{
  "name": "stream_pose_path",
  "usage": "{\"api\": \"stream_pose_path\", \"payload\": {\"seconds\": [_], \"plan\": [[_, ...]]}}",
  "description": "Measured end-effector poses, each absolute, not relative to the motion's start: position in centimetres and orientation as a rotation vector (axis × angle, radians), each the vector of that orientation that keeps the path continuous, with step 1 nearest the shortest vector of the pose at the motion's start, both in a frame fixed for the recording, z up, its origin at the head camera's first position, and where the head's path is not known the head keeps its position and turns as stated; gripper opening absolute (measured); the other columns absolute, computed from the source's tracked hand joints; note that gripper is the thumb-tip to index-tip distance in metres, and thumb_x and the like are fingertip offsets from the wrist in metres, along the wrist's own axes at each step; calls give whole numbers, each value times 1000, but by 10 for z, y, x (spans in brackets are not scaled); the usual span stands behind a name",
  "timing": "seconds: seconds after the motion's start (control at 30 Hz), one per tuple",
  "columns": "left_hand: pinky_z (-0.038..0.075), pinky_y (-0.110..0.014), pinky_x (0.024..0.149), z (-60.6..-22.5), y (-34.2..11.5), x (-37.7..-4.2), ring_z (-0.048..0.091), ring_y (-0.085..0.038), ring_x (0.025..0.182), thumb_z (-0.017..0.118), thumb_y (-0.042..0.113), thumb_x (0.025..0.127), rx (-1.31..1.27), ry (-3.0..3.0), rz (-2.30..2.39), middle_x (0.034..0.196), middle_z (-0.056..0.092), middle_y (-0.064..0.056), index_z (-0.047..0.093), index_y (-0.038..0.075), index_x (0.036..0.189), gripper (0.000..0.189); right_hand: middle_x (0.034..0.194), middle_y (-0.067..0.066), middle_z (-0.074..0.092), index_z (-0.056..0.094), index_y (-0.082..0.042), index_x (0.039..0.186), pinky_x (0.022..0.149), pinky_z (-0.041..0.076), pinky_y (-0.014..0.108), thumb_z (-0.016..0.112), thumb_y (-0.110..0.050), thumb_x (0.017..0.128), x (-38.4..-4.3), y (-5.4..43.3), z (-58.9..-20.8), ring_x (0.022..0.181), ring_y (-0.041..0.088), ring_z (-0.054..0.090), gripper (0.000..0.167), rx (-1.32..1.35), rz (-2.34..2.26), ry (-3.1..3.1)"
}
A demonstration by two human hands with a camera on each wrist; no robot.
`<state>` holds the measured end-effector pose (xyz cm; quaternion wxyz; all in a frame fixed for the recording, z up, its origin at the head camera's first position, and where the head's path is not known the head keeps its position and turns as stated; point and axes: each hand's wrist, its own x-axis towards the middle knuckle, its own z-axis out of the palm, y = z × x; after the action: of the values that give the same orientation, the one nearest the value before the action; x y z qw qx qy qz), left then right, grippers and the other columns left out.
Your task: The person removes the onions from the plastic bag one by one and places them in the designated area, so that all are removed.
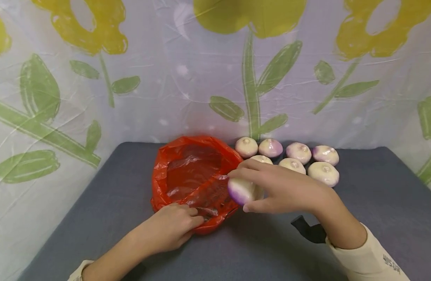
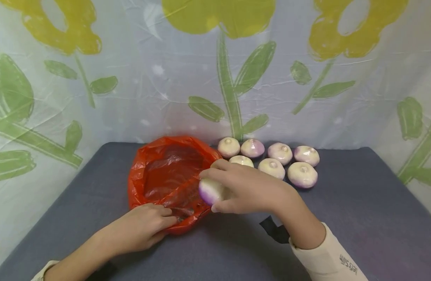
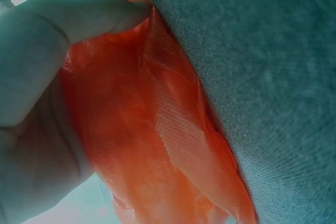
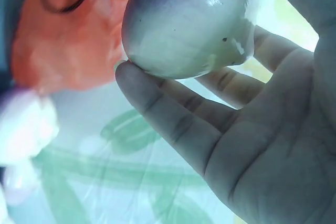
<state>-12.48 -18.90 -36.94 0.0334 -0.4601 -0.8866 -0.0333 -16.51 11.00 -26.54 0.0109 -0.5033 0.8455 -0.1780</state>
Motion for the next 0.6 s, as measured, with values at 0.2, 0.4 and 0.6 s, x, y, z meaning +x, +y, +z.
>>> {"api": "stream_pose_path", "payload": {"seconds": [0.2,0.4,0.6], "plan": [[53,-34,73,-367,-189,-124,63,-11,78,76,19,88,-1433,-2712,-107,88,64,6,68,19,96,12,128,-11,54,58,-23,133,92,47,32,81,-24,83,-168,131,-274,109,6,52,55,-1494,-568,2692],[53,-34,74,-368,-190,-125,63,-10,77,76,19,87,-1422,-2738,-111,87,65,6,69,19,97,13,128,-9,56,60,-20,131,92,48,35,81,-26,83,-166,145,-289,107,7,54,53,-1369,-559,2706],[53,-34,75,-368,-190,-125,63,-10,77,76,19,88,-1411,-2757,-111,87,65,6,69,19,97,12,121,-6,58,61,-16,128,87,49,36,80,-28,83,-172,151,-309,98,9,56,50,-1378,-554,2739]]}}
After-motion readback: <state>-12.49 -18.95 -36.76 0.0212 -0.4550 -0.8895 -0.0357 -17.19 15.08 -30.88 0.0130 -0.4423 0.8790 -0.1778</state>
